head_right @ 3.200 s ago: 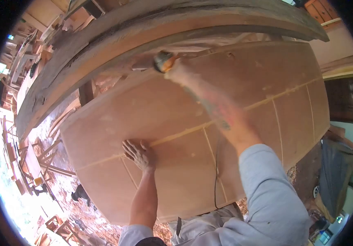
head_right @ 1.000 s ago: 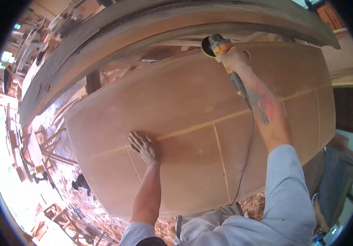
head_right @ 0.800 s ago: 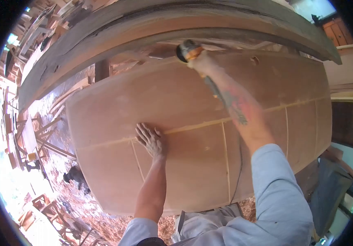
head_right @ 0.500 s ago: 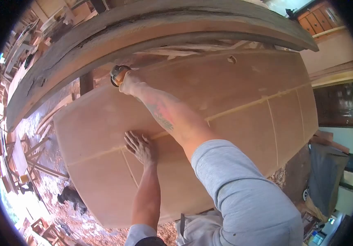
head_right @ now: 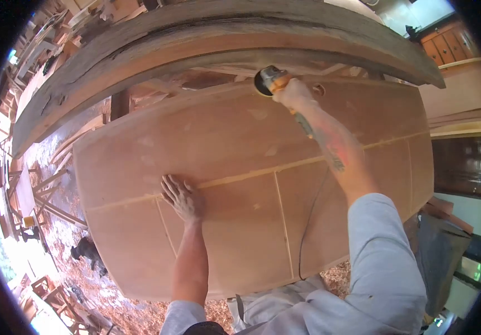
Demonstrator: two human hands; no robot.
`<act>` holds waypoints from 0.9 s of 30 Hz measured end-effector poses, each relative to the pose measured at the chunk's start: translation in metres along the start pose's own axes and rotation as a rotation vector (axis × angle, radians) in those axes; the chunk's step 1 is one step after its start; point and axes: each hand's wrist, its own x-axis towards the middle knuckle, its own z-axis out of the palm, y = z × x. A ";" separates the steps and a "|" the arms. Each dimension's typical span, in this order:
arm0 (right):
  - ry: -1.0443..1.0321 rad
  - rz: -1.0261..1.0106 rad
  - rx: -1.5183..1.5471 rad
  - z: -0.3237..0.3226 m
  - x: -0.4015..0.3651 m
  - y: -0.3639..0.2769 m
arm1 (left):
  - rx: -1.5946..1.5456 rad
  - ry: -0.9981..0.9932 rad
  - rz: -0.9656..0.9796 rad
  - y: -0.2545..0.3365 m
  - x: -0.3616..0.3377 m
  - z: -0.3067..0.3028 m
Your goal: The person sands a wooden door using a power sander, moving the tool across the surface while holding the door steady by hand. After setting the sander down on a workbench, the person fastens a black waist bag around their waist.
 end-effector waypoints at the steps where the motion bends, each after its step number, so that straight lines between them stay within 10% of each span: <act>1: 0.068 0.012 -0.058 -0.007 0.003 0.014 | 0.013 0.007 0.010 0.000 0.001 0.000; 9: 0.159 0.047 0.028 -0.030 0.053 0.114 | 0.024 0.057 0.007 -0.001 0.005 0.003; 20: -0.237 -0.184 0.140 0.058 -0.030 -0.110 | -0.086 0.107 0.075 -0.022 0.005 0.010; 27: -0.094 -0.028 0.224 0.001 0.000 -0.004 | -0.054 0.083 0.029 -0.019 0.004 0.009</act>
